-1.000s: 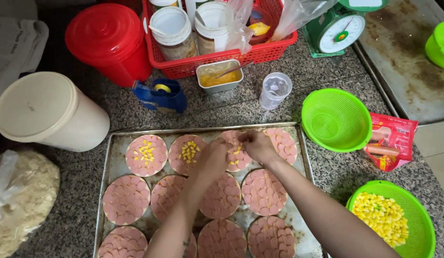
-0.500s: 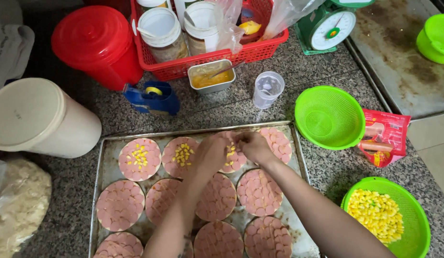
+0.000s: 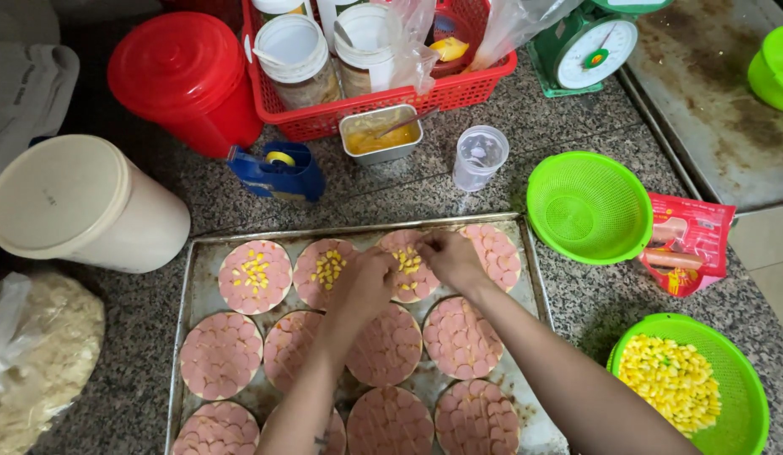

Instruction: Applying filling from a piping bag and then sprinkling corn kernels onto round pastry bases.

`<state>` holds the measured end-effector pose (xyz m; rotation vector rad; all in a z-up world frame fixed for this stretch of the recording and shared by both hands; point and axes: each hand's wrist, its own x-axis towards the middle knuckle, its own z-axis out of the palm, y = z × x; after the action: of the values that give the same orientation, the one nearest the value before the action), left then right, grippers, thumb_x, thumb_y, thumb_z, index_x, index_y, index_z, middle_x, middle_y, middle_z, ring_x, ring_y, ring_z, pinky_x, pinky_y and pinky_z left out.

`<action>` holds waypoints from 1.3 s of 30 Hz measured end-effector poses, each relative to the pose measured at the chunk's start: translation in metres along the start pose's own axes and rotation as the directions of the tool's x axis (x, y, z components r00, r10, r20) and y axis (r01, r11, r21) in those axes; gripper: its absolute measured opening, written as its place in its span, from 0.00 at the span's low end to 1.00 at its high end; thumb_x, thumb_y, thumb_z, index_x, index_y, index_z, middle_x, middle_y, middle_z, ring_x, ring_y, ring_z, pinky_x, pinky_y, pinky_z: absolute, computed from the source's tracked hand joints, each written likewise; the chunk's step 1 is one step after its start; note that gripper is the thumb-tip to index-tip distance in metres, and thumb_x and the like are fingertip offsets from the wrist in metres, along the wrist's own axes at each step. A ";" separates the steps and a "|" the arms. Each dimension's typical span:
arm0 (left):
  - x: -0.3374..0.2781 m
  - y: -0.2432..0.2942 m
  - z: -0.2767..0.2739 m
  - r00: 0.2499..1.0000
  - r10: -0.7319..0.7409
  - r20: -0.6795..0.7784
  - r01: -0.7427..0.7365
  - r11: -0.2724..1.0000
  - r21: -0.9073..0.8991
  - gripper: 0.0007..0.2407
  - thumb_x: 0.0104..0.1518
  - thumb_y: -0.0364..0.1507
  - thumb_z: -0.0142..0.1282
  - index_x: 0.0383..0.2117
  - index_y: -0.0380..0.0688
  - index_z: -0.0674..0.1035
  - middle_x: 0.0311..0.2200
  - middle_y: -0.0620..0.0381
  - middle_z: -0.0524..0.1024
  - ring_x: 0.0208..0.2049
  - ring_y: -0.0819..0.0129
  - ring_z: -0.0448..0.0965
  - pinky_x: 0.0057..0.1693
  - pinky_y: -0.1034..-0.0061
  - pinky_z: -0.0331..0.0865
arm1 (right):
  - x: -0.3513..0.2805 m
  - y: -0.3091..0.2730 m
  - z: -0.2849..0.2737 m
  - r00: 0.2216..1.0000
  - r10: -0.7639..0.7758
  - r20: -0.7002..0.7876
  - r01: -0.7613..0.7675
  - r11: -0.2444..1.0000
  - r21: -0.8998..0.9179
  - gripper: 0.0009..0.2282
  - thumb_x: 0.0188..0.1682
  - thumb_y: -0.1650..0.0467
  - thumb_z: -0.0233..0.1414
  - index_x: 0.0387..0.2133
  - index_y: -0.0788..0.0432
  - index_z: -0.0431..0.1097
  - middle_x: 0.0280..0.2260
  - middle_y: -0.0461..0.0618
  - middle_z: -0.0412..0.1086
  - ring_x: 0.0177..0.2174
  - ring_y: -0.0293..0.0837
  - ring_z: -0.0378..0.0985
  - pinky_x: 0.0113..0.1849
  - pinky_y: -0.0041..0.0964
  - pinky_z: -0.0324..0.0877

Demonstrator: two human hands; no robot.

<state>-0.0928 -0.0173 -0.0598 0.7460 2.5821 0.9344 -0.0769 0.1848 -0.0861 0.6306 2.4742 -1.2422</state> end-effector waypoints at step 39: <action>0.001 0.013 -0.021 0.986 0.043 -0.159 -0.040 0.999 0.025 0.11 0.60 0.28 0.49 0.42 0.45 0.84 0.33 0.44 0.82 0.41 0.42 0.82 0.47 0.53 0.76 | -0.008 0.029 -0.014 0.990 0.036 -0.136 0.038 0.862 0.506 0.09 0.49 0.71 0.51 0.34 0.64 0.78 0.21 0.59 0.74 0.20 0.43 0.78 0.20 0.32 0.76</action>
<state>-0.0976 -0.0190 -0.0351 0.7622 2.7278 1.0184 -0.0566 0.2093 -0.0944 0.8673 2.2431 -1.9389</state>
